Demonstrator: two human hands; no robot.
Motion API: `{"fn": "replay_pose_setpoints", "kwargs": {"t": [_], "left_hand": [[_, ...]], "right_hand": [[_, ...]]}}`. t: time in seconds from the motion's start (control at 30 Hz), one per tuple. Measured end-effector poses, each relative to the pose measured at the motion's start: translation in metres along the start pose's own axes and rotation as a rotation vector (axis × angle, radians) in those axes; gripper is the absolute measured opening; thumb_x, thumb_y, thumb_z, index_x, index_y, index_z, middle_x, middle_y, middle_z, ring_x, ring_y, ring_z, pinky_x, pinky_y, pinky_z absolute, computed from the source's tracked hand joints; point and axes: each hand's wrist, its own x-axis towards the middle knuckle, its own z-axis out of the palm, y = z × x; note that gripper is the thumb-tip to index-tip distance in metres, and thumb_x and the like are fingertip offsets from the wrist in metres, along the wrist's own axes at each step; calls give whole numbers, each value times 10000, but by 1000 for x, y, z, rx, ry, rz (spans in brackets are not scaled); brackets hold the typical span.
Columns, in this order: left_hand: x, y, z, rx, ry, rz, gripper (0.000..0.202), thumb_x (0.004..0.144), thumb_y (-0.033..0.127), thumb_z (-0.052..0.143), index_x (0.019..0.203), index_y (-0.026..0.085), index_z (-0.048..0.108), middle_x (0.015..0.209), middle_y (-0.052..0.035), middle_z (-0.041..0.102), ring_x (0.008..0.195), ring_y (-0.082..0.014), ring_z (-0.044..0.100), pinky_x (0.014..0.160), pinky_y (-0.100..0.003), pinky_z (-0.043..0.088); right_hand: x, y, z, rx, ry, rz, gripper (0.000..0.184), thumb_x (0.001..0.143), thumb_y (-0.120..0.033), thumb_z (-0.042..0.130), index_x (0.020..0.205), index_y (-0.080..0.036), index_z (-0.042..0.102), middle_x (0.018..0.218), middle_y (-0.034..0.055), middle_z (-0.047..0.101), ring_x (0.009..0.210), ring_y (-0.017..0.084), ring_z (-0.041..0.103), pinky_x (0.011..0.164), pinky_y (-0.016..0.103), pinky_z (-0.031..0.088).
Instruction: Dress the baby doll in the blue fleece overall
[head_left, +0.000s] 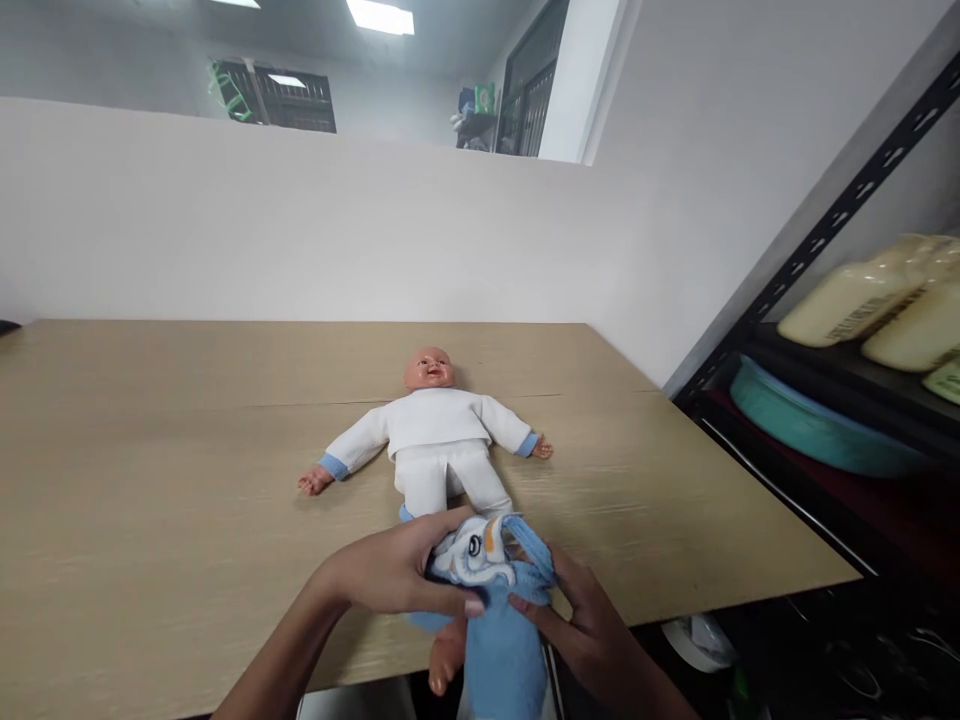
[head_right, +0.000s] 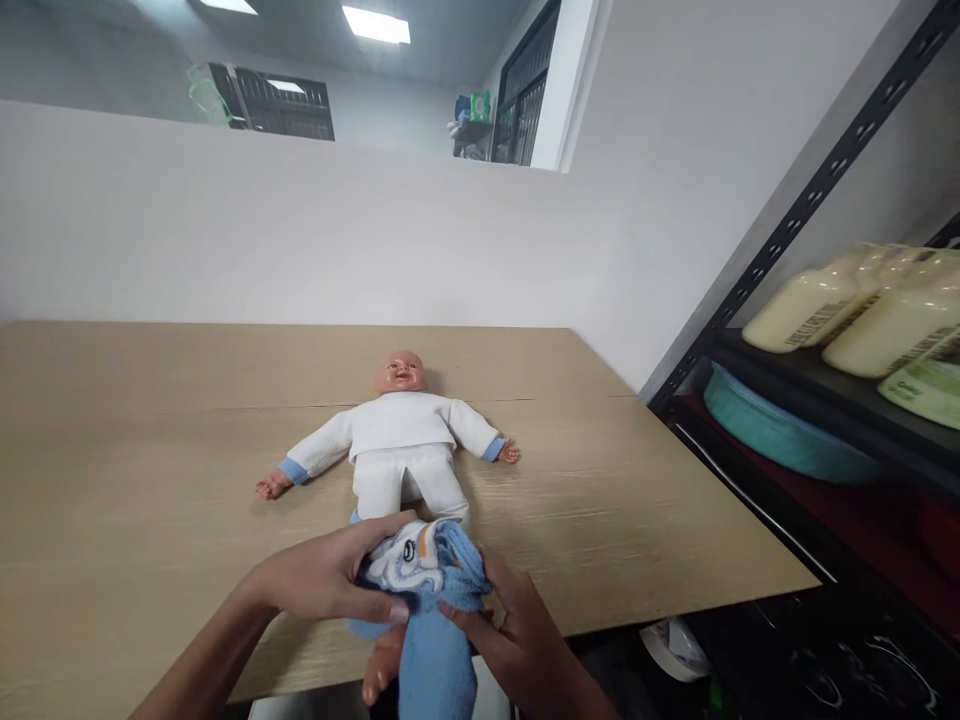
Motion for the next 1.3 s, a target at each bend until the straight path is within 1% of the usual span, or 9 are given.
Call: {"fn": "replay_pose_setpoints", "kwargs": {"t": [0.1, 0.27, 0.43, 0.5, 0.6, 0.83, 1.03, 1.13, 1.3], "left_hand": [[7, -4, -1, -38, -105, 42, 612, 729, 511, 933, 1213, 225, 690, 1098, -28, 754, 996, -259, 685, 892, -333, 551], [14, -11, 0, 14, -89, 92, 271, 928, 432, 754, 1077, 208, 723, 1011, -26, 722, 949, -235, 641, 883, -323, 511], [8, -17, 0, 229, -37, 13, 212, 968, 285, 603, 1153, 215, 680, 1087, -51, 692, 1056, -262, 578, 968, -361, 468], [6, -17, 2, 277, -36, -11, 262, 940, 236, 576, 1187, 221, 661, 1089, -48, 690, 1046, -258, 557, 981, -367, 458], [5, -13, 3, 257, -3, 9, 264, 927, 229, 569, 1168, 224, 675, 1087, -39, 698, 1025, -251, 562, 1012, -374, 447], [9, -4, -3, 149, -91, -23, 319, 837, 511, 842, 930, 230, 724, 995, -6, 688, 1079, -285, 577, 1048, -394, 405], [16, -9, -3, 185, -88, -81, 133, 875, 316, 737, 969, 230, 698, 1023, -20, 655, 1078, -289, 563, 1020, -398, 419], [16, -6, 3, 235, -67, -53, 316, 800, 183, 698, 1109, 250, 701, 1137, -37, 673, 1132, -309, 560, 1071, -438, 392], [17, -3, 14, 277, -24, -95, 287, 750, 166, 693, 1020, 263, 695, 961, -12, 662, 1065, -311, 569, 984, -417, 412]], "right_hand": [[-3, 6, 10, 112, 29, 87, 514, 957, -521, 694, 1370, -215, 690, 1305, 128, 764, 1253, 341, 692, 1143, 495, 522], [-6, -6, 6, -59, 51, 140, 450, 955, -536, 679, 1249, -203, 752, 1201, 113, 788, 1193, 344, 688, 1113, 486, 513], [-11, -30, -14, -184, -340, 151, 474, 802, -488, 869, 1192, -230, 790, 1182, 69, 789, 1140, 320, 694, 1050, 407, 539], [-10, -34, -15, -152, -385, 135, 500, 735, -453, 929, 1165, -235, 800, 1257, 72, 769, 1211, 327, 673, 1103, 412, 511], [-12, -27, -9, -66, -322, 138, 333, 864, -478, 813, 1062, -210, 814, 1271, 106, 767, 1214, 336, 686, 1091, 442, 535], [-40, -2, 17, 168, 93, 397, 574, 936, -626, 647, 1401, -291, 667, 1481, 123, 680, 1411, 377, 602, 1223, 577, 461], [-45, -24, 13, 286, -65, 425, 640, 871, -655, 724, 1380, -271, 670, 1334, 119, 756, 1229, 364, 716, 1081, 496, 589], [-49, -22, 18, 323, -190, 378, 765, 710, -540, 885, 1389, -274, 658, 1300, 103, 767, 1100, 361, 756, 957, 457, 640], [-62, 16, 39, -35, 300, 365, 545, 859, -419, 647, 1366, -218, 637, 1311, 156, 740, 1247, 379, 689, 1061, 512, 589]]}}
